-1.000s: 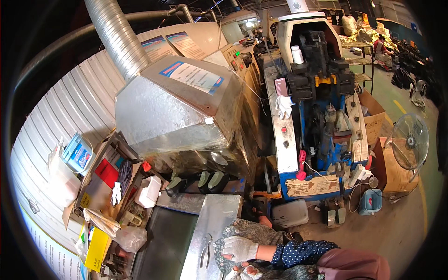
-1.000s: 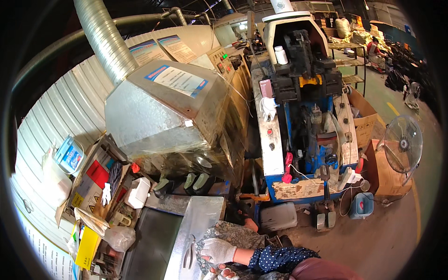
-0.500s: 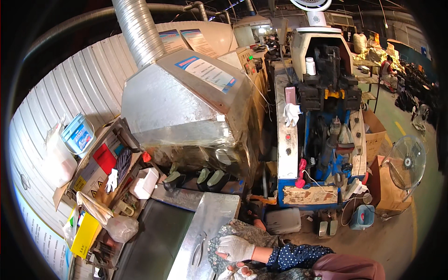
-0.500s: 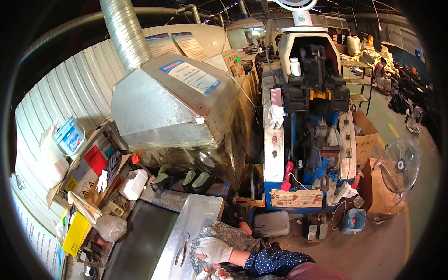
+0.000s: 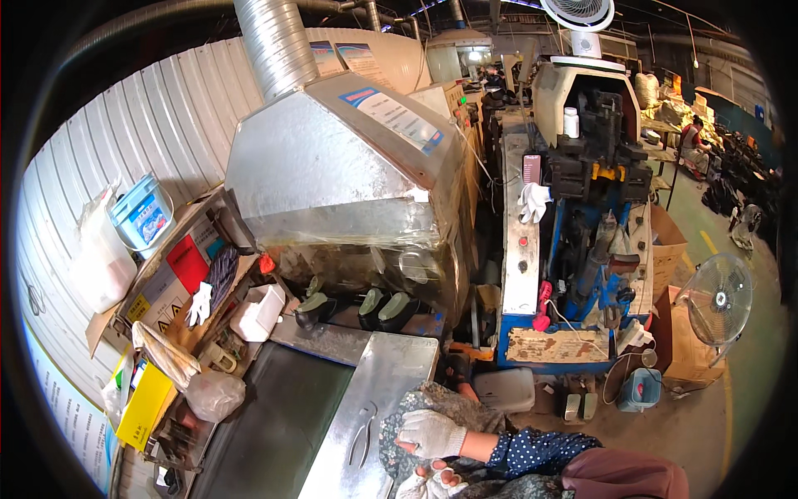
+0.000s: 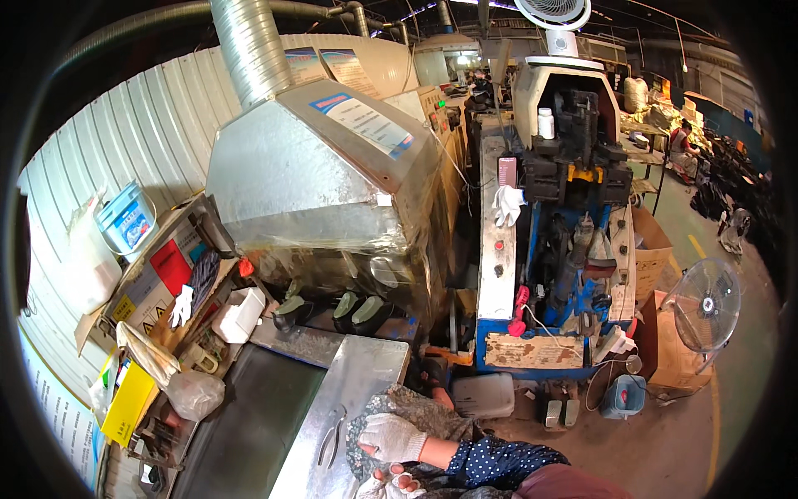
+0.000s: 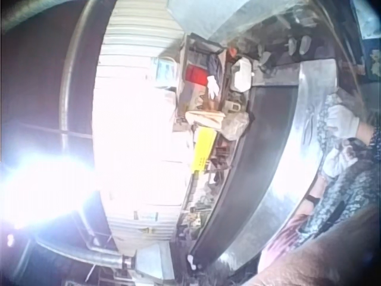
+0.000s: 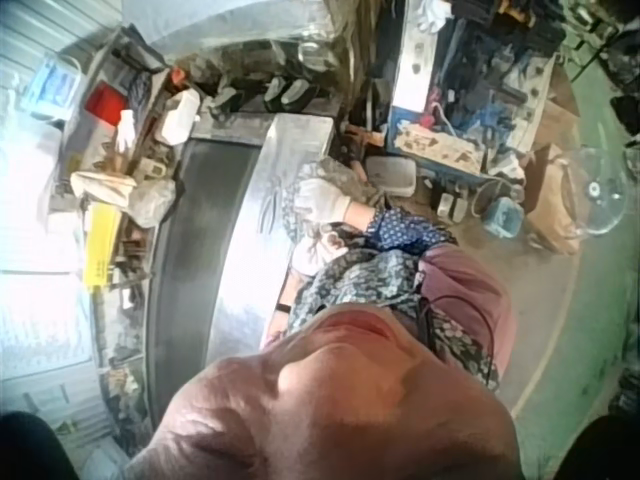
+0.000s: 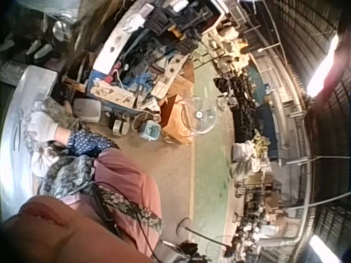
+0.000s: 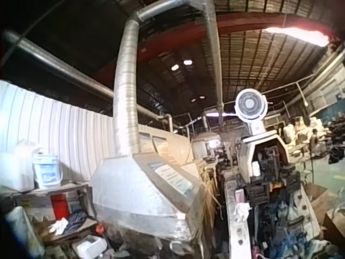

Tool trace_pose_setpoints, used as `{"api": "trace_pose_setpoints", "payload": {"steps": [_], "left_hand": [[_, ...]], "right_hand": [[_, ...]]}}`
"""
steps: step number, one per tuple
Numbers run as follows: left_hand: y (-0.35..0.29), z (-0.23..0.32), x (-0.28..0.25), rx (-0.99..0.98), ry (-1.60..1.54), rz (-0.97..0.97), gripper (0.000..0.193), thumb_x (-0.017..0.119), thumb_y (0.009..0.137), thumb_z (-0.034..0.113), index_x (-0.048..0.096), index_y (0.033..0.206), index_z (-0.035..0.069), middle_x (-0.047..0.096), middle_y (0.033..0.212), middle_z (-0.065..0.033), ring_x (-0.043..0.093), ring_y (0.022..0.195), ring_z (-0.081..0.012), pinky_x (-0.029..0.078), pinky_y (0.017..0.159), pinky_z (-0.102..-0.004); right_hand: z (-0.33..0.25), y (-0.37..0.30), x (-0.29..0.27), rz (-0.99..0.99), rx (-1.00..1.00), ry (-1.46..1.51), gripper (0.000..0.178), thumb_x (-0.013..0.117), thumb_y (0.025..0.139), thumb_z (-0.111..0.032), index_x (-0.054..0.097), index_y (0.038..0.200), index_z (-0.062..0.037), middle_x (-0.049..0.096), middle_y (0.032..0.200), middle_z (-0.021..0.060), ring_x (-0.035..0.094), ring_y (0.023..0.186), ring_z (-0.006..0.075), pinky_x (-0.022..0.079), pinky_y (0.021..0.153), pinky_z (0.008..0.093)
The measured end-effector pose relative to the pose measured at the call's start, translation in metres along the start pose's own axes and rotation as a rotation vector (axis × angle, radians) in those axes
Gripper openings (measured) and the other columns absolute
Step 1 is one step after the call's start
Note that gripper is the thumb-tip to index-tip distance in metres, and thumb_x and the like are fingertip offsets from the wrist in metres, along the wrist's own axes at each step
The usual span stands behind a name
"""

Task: Inspecting and processing shoe components through a machine and placing them on a conveyor belt.

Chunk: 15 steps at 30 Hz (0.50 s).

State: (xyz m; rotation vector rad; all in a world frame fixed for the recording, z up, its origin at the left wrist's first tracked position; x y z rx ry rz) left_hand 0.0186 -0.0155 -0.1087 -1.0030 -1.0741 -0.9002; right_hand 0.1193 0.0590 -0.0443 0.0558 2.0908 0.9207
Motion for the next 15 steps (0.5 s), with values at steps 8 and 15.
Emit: {"api": "trace_pose_setpoints", "payload": {"steps": [8, 15], "left_hand": [[-0.008, 0.001, 0.0, -0.009, -0.038, -0.053, 0.033, 0.055, 0.101, 0.032, 0.057, 0.122, 0.006, 0.059, 0.104, -0.0126, 0.056, 0.105, -0.0313, 0.046, 0.101, -0.054], [-0.009, 0.0, 0.004, -0.036, -0.038, -0.087, 0.033, 0.055, 0.101, 0.032, 0.057, 0.122, 0.006, 0.06, 0.104, -0.0127, 0.056, 0.106, -0.0312, 0.046, 0.101, -0.0538]], "right_hand": [[-0.003, 0.004, 0.003, 0.035, -0.043, -0.017, 0.011, 0.064, 0.077, -0.022, 0.058, 0.074, -0.0133, 0.059, 0.076, 0.0068, 0.06, 0.078, 0.0295, 0.048, 0.074, 0.0428], [-0.003, 0.001, 0.0, 0.0, -0.002, -0.002, 0.009, 0.07, 0.08, -0.018, 0.068, 0.083, -0.0096, 0.064, 0.079, 0.0076, 0.063, 0.079, 0.0306, 0.051, 0.074, 0.0426]]}}
Point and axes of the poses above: each hand's wrist, its own y-axis towards the middle knuckle, its own x-axis out of the palm, z = x × y, the point moved 7 cm from there along y, towards the middle knuckle
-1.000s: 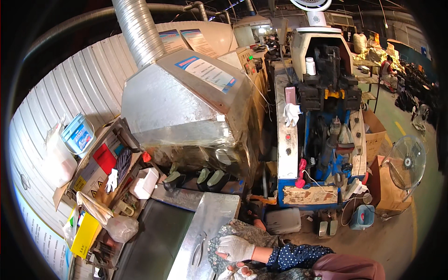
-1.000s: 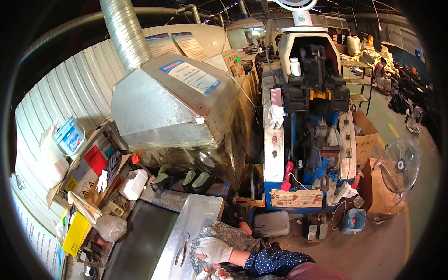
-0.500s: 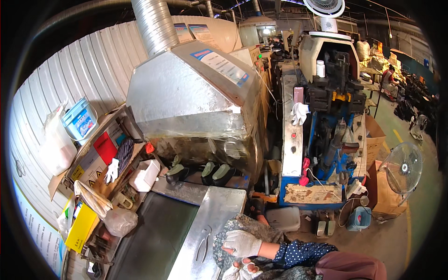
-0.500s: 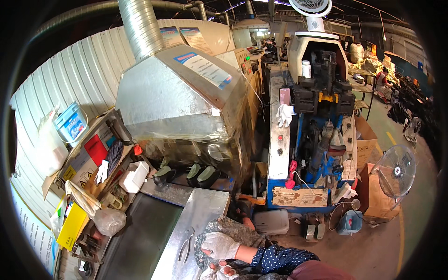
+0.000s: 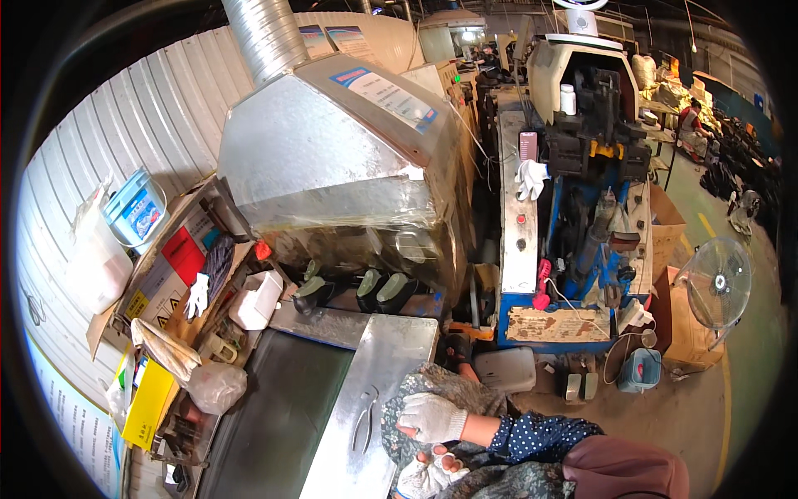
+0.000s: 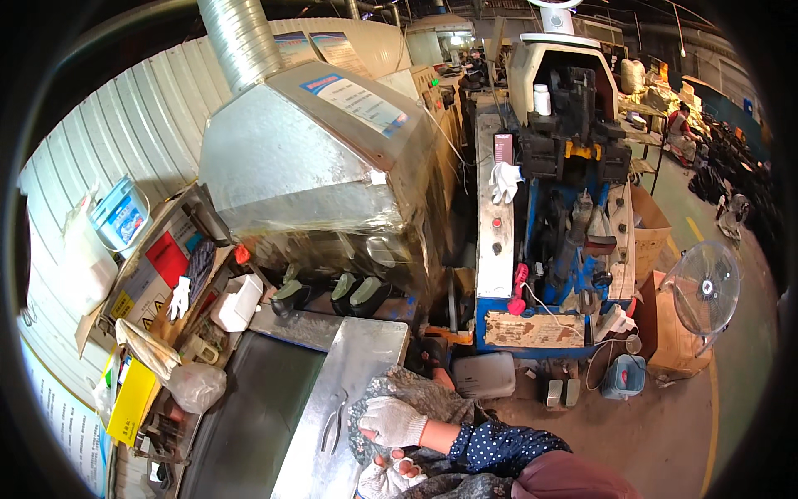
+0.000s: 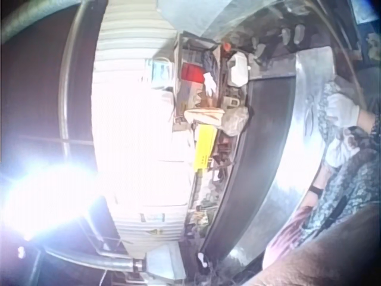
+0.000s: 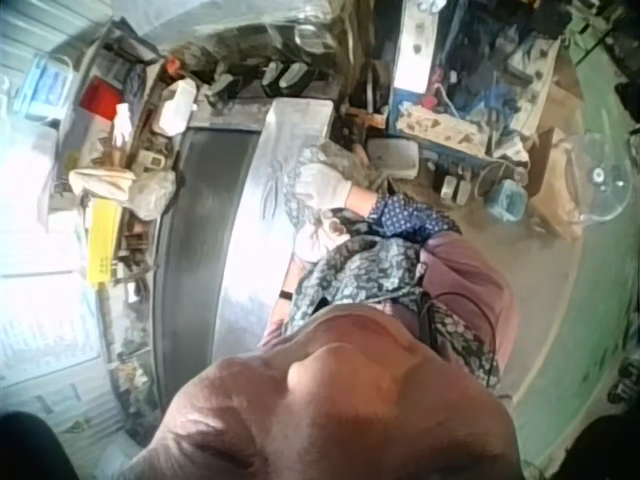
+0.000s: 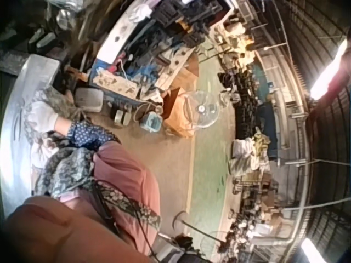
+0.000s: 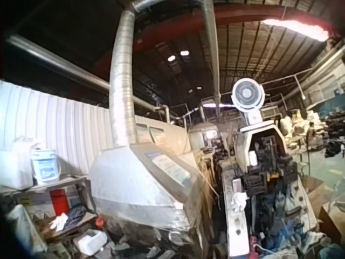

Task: Inspecting and processing shoe components through a machine and placing them on a conveyor belt.

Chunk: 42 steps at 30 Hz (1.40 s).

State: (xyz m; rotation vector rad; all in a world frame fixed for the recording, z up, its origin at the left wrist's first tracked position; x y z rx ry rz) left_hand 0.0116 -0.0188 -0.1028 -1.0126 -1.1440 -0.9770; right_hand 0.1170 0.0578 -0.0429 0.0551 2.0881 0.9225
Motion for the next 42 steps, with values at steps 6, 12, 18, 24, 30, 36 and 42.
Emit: {"api": "trace_pose_setpoints", "payload": {"steps": [6, 12, 18, 24, 30, 36, 42], "left_hand": [[0.004, -0.006, -0.043, -0.059, 0.006, 0.084, 0.039, 0.057, 0.098, 0.043, 0.064, 0.086, 0.007, 0.058, 0.085, -0.0101, 0.049, 0.092, -0.0271, 0.038, 0.094, -0.0464], [0.005, -0.001, -0.03, 0.046, 0.097, -0.252, 0.029, 0.058, 0.089, 0.032, 0.063, 0.068, 0.013, 0.053, 0.061, -0.0036, 0.047, 0.069, -0.0218, 0.036, 0.078, -0.0375], [0.01, -0.012, -0.014, 0.088, 0.176, -0.174, 0.024, 0.07, 0.092, 0.027, 0.057, 0.08, 0.012, 0.052, 0.072, -0.0025, 0.049, 0.072, -0.0206, 0.044, 0.08, -0.0384], [0.014, -0.012, -0.002, 0.133, 0.196, -0.207, 0.011, 0.062, 0.097, 0.02, 0.064, 0.09, 0.012, 0.05, 0.076, -0.0008, 0.049, 0.064, -0.014, 0.043, 0.069, -0.0334], [0.014, -0.014, -0.003, 0.14, 0.074, -0.222, 0.015, 0.057, 0.099, 0.021, 0.067, 0.092, 0.014, 0.052, 0.081, -0.0013, 0.05, 0.065, -0.0154, 0.043, 0.07, -0.0346], [0.015, -0.012, -0.005, 0.156, 0.094, -0.253, 0.016, 0.054, 0.102, 0.025, 0.067, 0.096, 0.017, 0.053, 0.082, -0.0015, 0.05, 0.066, -0.0174, 0.043, 0.071, -0.0356], [0.015, -0.012, -0.005, 0.043, 0.141, -0.221, 0.04, 0.051, 0.103, 0.042, 0.052, 0.076, 0.013, 0.052, 0.069, -0.0046, 0.051, 0.071, -0.0219, 0.044, 0.075, -0.0351]], "right_hand": [[0.001, -0.004, -0.004, 0.03, 0.014, 0.014, 0.013, 0.064, 0.084, -0.022, 0.065, 0.082, -0.0094, 0.063, 0.081, 0.0097, 0.062, 0.084, 0.0324, 0.049, 0.08, 0.0449], [-0.003, 0.0, -0.021, 0.075, -0.051, 0.07, 0.011, 0.065, 0.082, -0.021, 0.064, 0.08, -0.0102, 0.062, 0.079, 0.0102, 0.061, 0.082, 0.0315, 0.049, 0.078, 0.0445], [0.003, 0.007, -0.022, 0.026, 0.033, 0.089, 0.016, 0.069, 0.08, -0.018, 0.058, 0.07, -0.0104, 0.054, 0.067, 0.0096, 0.058, 0.072, 0.0321, 0.048, 0.07, 0.0446], [-0.002, 0.01, -0.02, 0.047, -0.005, 0.128, 0.007, 0.073, 0.076, -0.011, 0.066, 0.076, -0.0109, 0.063, 0.074, 0.0101, 0.062, 0.077, 0.0336, 0.05, 0.075, 0.0441], [-0.004, 0.007, -0.018, 0.016, -0.022, 0.149, 0.01, 0.074, 0.073, -0.008, 0.069, 0.082, -0.0104, 0.065, 0.078, 0.0105, 0.063, 0.081, 0.034, 0.051, 0.085, 0.046], [-0.007, 0.01, -0.017, 0.02, -0.022, 0.115, 0.009, 0.073, 0.075, -0.008, 0.067, 0.081, -0.0101, 0.065, 0.078, 0.0105, 0.063, 0.081, 0.0339, 0.051, 0.088, 0.0462], [-0.011, 0.017, -0.014, -0.021, -0.02, 0.098, 0.011, 0.073, 0.074, -0.005, 0.067, 0.081, -0.0089, 0.064, 0.077, 0.011, 0.063, 0.078, 0.0345, 0.051, 0.084, 0.0457]]}}
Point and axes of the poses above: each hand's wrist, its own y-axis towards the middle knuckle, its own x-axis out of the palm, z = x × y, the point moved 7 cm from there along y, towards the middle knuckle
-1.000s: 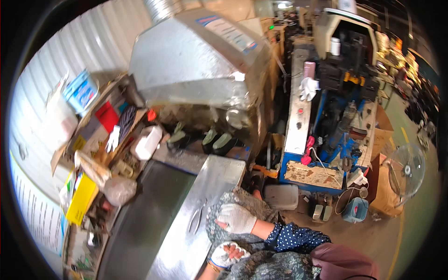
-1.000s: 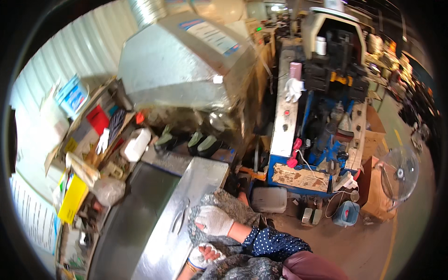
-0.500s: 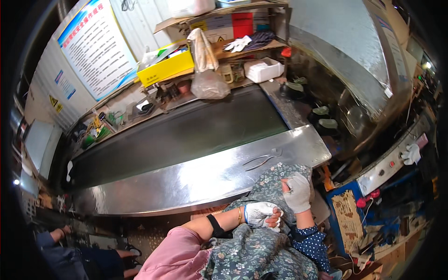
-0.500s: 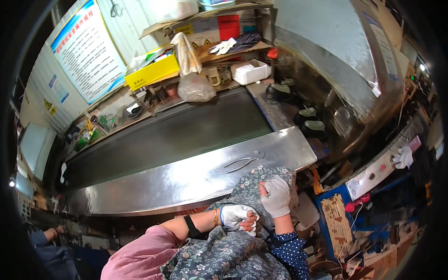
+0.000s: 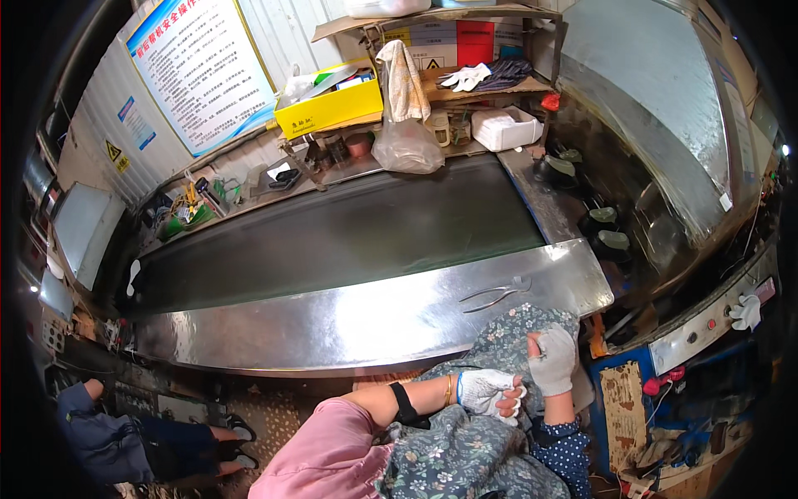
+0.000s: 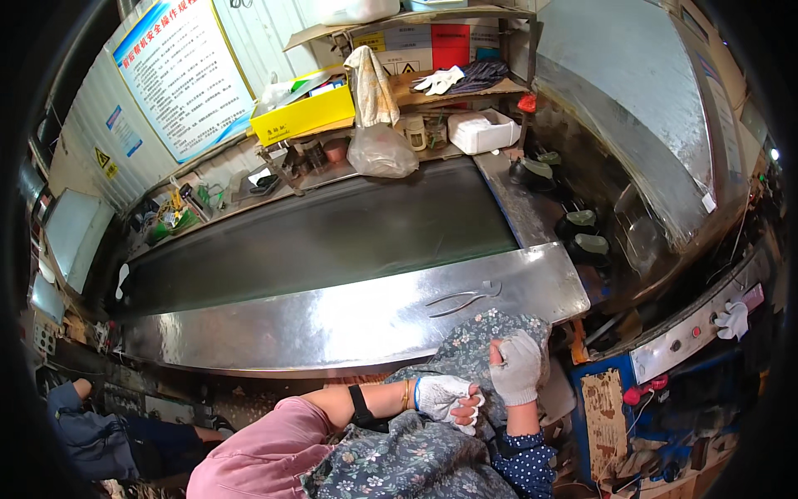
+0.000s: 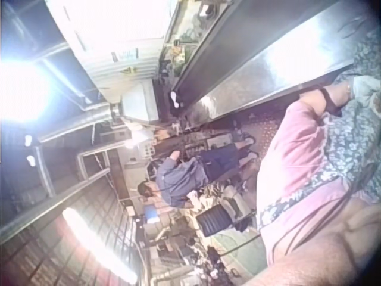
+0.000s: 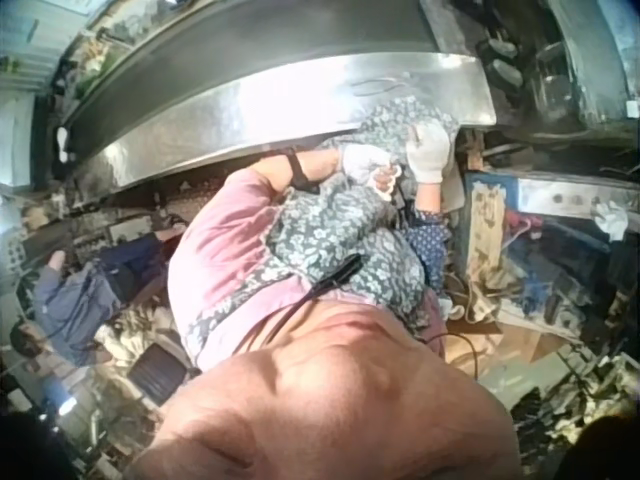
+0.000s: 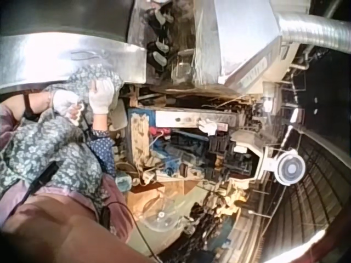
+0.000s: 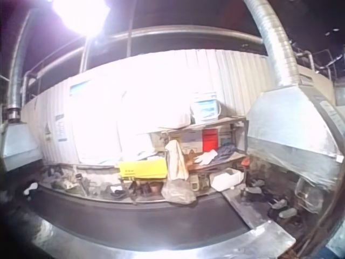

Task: Inspecting and processing shoe components through a machine and placing them on a conveyor belt.

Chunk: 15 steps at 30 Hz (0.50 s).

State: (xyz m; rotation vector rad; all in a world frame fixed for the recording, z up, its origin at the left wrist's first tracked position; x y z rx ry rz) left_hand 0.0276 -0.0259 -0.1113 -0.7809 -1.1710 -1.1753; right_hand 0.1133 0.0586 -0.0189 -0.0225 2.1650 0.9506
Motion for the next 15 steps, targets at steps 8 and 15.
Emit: {"api": "trace_pose_setpoints", "payload": {"steps": [8, 15], "left_hand": [[-0.005, 0.005, -0.005, 0.107, -0.099, -0.025, 0.021, 0.056, 0.1, 0.022, 0.06, 0.084, 0.009, 0.049, 0.078, -0.004, 0.051, 0.071, -0.0194, 0.042, 0.077, -0.0376], [-0.007, 0.01, -0.007, 0.119, -0.079, -0.111, 0.01, 0.059, 0.098, 0.015, 0.064, 0.092, 0.009, 0.055, 0.085, -0.0056, 0.056, 0.082, -0.0225, 0.044, 0.08, -0.0378]], "right_hand": [[-0.004, 0.004, 0.002, 0.021, 0.011, -0.038, 0.011, 0.074, 0.075, -0.007, 0.067, 0.083, -0.0096, 0.066, 0.081, 0.0113, 0.063, 0.082, 0.0344, 0.051, 0.088, 0.0474], [-0.003, 0.009, 0.009, -0.014, 0.029, -0.07, 0.013, 0.073, 0.074, -0.005, 0.067, 0.084, -0.01, 0.066, 0.08, 0.0104, 0.063, 0.081, 0.0341, 0.051, 0.089, 0.0482]]}}
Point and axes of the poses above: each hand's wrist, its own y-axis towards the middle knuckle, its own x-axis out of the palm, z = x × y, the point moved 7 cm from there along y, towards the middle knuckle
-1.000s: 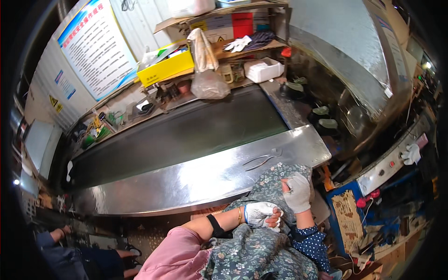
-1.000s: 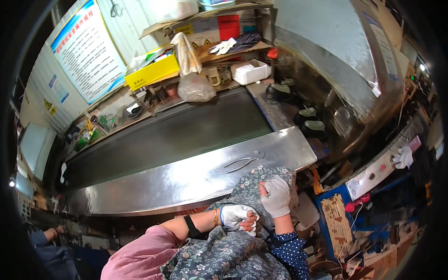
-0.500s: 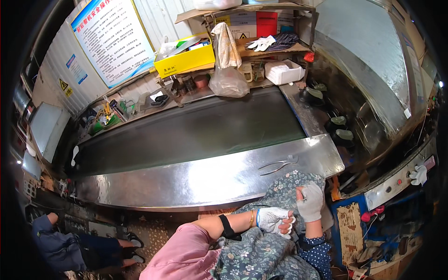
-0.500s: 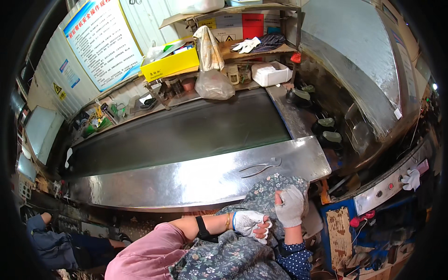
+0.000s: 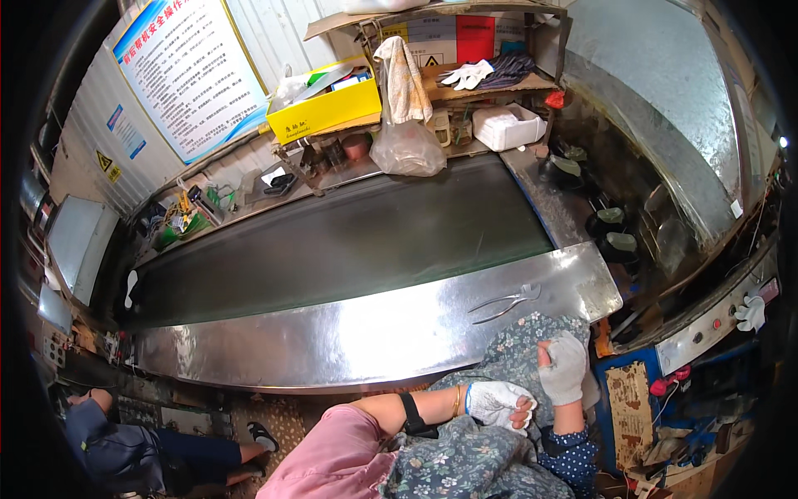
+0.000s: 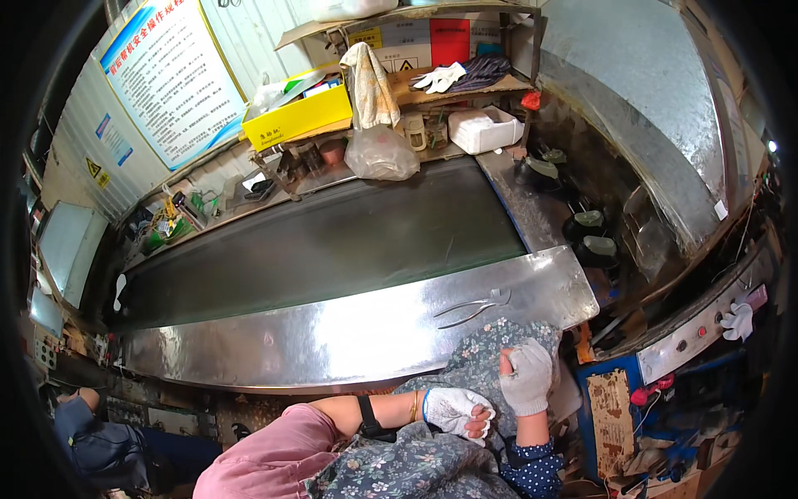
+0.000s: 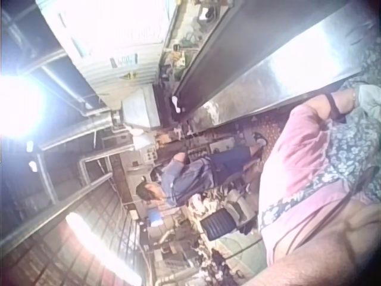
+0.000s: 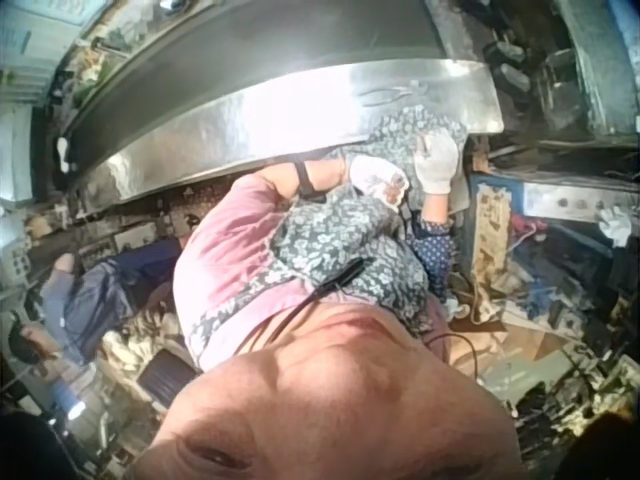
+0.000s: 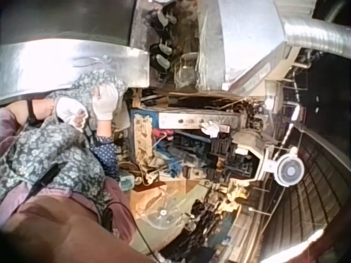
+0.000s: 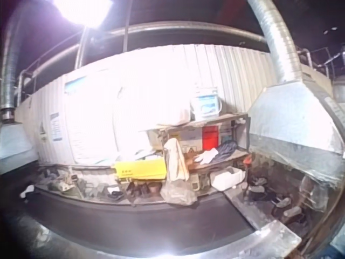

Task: Inspecting and processing shoe components through a machine and placing them on a conveyor belt.

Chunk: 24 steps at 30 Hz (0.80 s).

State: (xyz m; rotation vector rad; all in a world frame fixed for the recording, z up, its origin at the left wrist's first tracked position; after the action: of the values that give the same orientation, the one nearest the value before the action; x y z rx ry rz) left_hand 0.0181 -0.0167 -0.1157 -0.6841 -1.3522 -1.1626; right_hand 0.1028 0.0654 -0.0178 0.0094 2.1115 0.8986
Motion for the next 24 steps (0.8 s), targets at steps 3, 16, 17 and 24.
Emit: {"api": "trace_pose_setpoints", "payload": {"steps": [3, 16, 17, 24], "left_hand": [[-0.001, 0.0, 0.001, -0.008, 0.017, 0.009, 0.011, 0.059, 0.098, 0.015, 0.064, 0.09, 0.009, 0.054, 0.085, -0.0051, 0.056, 0.082, -0.0222, 0.045, 0.08, -0.0375], [-0.002, -0.001, 0.006, -0.126, 0.055, 0.066, 0.022, 0.063, 0.097, 0.024, 0.057, 0.089, 0.005, 0.056, 0.083, -0.0065, 0.059, 0.089, -0.0241, 0.047, 0.084, -0.039], [-0.002, -0.002, 0.005, -0.129, 0.058, 0.082, 0.021, 0.064, 0.097, 0.024, 0.056, 0.09, 0.005, 0.056, 0.083, -0.0061, 0.059, 0.089, -0.0234, 0.047, 0.085, -0.0386], [0.0, 0.004, 0.015, -0.074, 0.107, 0.123, 0.019, 0.065, 0.096, 0.02, 0.055, 0.096, 0.005, 0.057, 0.089, -0.0058, 0.06, 0.092, -0.0212, 0.051, 0.094, -0.0411]], "right_hand": [[-0.002, 0.001, 0.0, 0.005, -0.021, -0.003, 0.013, 0.073, 0.074, -0.005, 0.067, 0.084, -0.01, 0.066, 0.079, 0.0104, 0.063, 0.081, 0.034, 0.051, 0.089, 0.0481], [0.0, 0.0, -0.002, 0.023, -0.022, 0.014, 0.013, 0.073, 0.073, -0.005, 0.068, 0.083, -0.0095, 0.065, 0.079, 0.0109, 0.063, 0.08, 0.0346, 0.051, 0.086, 0.0473], [0.003, 0.0, -0.001, -0.002, 0.007, 0.031, 0.013, 0.073, 0.072, -0.005, 0.07, 0.084, -0.009, 0.065, 0.08, 0.0114, 0.063, 0.081, 0.0351, 0.051, 0.086, 0.0467], [0.001, -0.002, -0.002, -0.018, -0.03, 0.068, 0.012, 0.072, 0.074, -0.006, 0.07, 0.085, -0.0092, 0.066, 0.081, 0.012, 0.063, 0.082, 0.036, 0.051, 0.087, 0.0479]]}}
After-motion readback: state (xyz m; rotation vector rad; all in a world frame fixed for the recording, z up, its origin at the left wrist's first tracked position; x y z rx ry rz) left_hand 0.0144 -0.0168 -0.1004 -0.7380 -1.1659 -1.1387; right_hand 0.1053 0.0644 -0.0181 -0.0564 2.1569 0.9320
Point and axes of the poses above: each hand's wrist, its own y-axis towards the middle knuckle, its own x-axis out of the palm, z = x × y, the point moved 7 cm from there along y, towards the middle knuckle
